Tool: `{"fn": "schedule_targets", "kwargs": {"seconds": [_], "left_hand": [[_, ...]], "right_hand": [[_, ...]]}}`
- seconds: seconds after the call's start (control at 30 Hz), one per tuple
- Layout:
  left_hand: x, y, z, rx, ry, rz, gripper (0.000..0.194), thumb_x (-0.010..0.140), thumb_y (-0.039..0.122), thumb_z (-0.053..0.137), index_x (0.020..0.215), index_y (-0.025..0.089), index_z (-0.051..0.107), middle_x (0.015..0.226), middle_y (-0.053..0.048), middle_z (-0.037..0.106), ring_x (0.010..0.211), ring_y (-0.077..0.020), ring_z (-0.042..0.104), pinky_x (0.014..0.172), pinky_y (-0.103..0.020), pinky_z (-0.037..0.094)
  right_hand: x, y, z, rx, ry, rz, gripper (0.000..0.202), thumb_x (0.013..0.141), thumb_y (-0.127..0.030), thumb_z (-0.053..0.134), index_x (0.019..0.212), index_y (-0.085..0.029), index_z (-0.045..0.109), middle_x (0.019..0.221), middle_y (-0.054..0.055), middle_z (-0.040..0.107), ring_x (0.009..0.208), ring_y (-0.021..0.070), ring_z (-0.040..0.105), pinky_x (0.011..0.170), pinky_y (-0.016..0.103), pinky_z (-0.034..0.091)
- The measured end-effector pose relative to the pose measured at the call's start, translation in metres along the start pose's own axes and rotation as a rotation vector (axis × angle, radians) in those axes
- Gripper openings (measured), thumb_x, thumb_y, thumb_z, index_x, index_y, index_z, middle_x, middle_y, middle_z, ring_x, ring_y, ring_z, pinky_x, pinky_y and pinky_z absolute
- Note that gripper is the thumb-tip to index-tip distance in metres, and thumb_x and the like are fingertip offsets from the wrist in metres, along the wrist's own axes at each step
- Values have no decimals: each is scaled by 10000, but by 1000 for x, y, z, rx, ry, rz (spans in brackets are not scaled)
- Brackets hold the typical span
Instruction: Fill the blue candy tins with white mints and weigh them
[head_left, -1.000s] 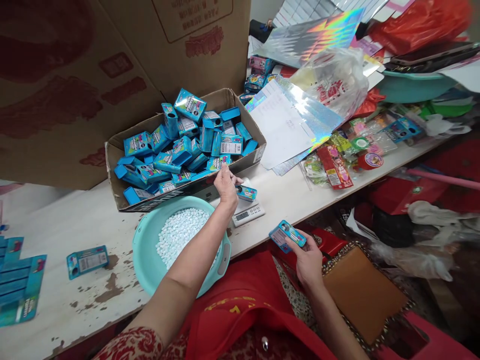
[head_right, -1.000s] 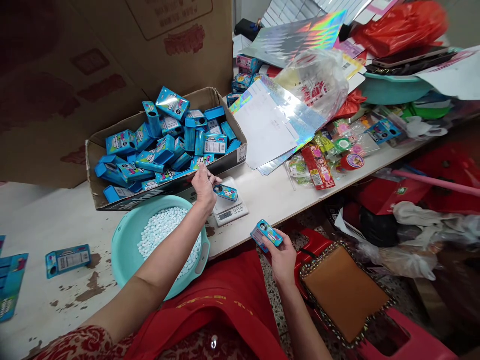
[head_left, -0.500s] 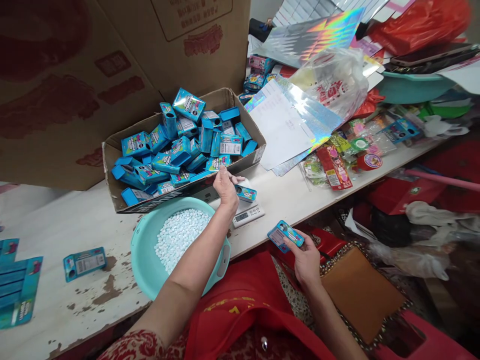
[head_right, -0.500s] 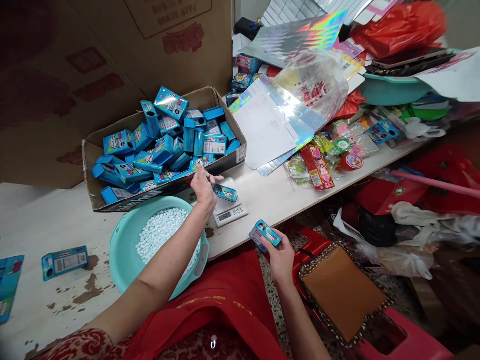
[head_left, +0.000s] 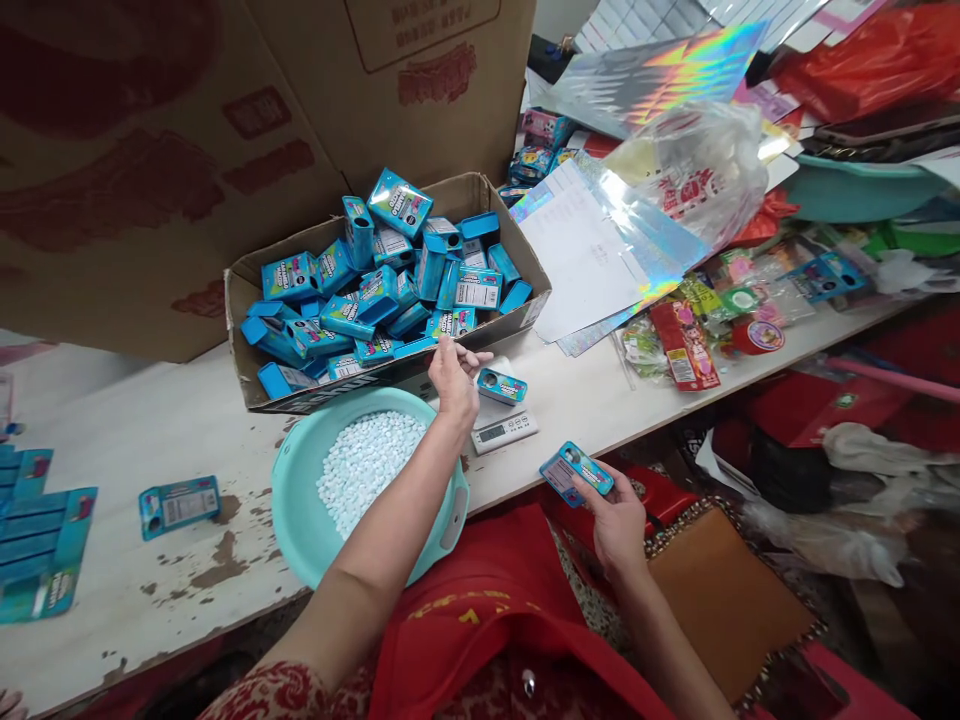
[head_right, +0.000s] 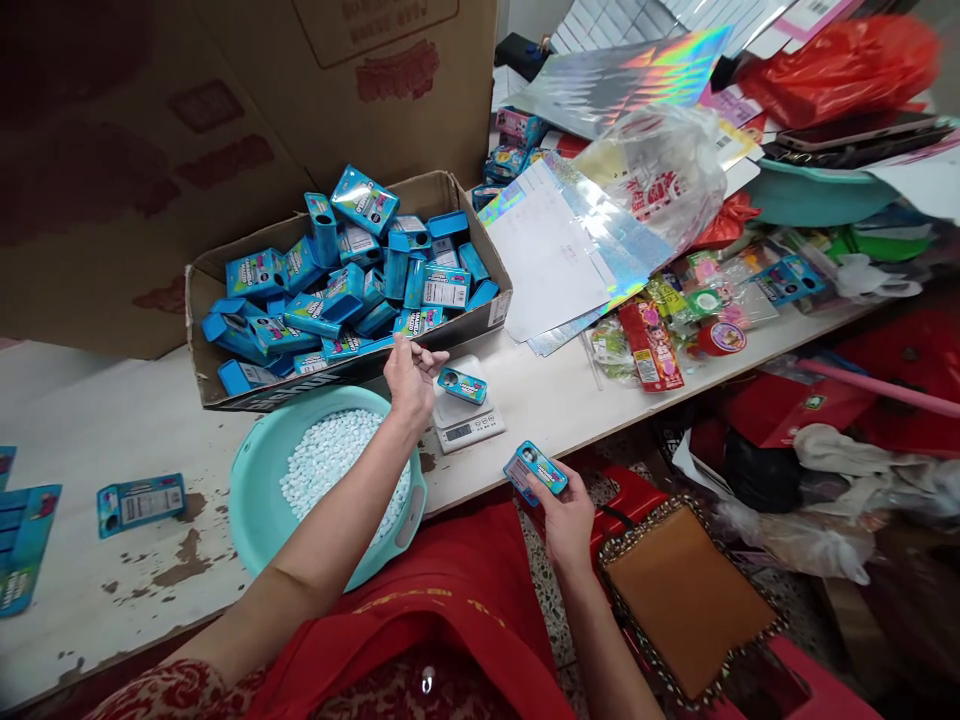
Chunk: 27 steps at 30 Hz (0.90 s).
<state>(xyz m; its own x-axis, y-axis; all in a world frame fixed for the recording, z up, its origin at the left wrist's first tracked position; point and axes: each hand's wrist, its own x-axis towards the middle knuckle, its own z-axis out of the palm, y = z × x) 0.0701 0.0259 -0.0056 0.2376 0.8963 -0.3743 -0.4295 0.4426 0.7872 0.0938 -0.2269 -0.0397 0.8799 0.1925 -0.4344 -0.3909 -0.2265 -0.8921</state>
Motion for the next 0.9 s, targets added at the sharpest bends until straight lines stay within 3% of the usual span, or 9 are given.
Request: {"fn": "schedule_targets", "kwargs": {"seconds": [0.13, 0.3, 0.4, 0.5, 0.57, 0.63, 0.9], "left_hand": [[-6, 19, -21, 22, 3, -36, 469, 755, 616, 585, 640, 184, 445, 480, 55, 475, 509, -129, 616, 637, -263, 502], [-16, 53, -83, 138, 40, -29, 399, 761, 535, 632, 637, 189, 477, 496, 39, 506, 511, -125, 581, 632, -263, 502], [-18, 67, -126, 370, 35, -52, 326, 767, 453, 646, 623, 186, 527, 502, 23, 522, 520, -133, 556, 605, -243, 472], [-19, 71, -152, 743, -59, -47, 187, 689, 251, 726, 585, 174, 590, 574, -1, 581, 588, -135, 533, 602, -205, 419], [-20, 69, -153, 895, -127, 23, 125, 653, 169, 729, 587, 182, 624, 640, -5, 613, 656, -148, 526, 625, -200, 394], [-22, 65, -141, 935, -180, 112, 83, 678, 171, 699, 620, 201, 647, 675, -4, 619, 687, -163, 519, 653, -215, 386], [-20, 49, -65, 1174, -461, 354, 122, 805, 220, 538, 730, 197, 631, 770, -2, 609, 711, -142, 525, 683, -245, 385]], "right_hand": [[0, 2, -1, 3, -5, 1, 512, 513, -382, 835, 938, -177, 638, 863, 30, 696, 782, 191, 632, 760, 373, 534], [-1, 4, -6, 7, 34, -3, 515, 507, -385, 835, 932, -169, 641, 864, 31, 683, 785, 182, 625, 759, 364, 531], [-1, 7, -8, 1, 49, -6, 522, 508, -391, 832, 938, -169, 637, 863, 29, 679, 789, 185, 625, 750, 359, 529], [-1, 8, -7, -1, 49, 4, 535, 505, -392, 833, 950, -169, 636, 867, 31, 682, 792, 186, 624, 752, 358, 526], [-2, 7, -6, 4, 42, 13, 537, 500, -388, 836, 947, -168, 635, 873, 34, 684, 795, 185, 624, 757, 357, 526], [-3, 5, -4, 11, 38, 17, 535, 497, -385, 838, 942, -168, 636, 882, 37, 685, 799, 183, 623, 765, 359, 526], [-4, 4, -7, 23, 39, 12, 534, 501, -374, 842, 952, -169, 642, 862, 27, 685, 794, 175, 620, 765, 350, 525]]}}
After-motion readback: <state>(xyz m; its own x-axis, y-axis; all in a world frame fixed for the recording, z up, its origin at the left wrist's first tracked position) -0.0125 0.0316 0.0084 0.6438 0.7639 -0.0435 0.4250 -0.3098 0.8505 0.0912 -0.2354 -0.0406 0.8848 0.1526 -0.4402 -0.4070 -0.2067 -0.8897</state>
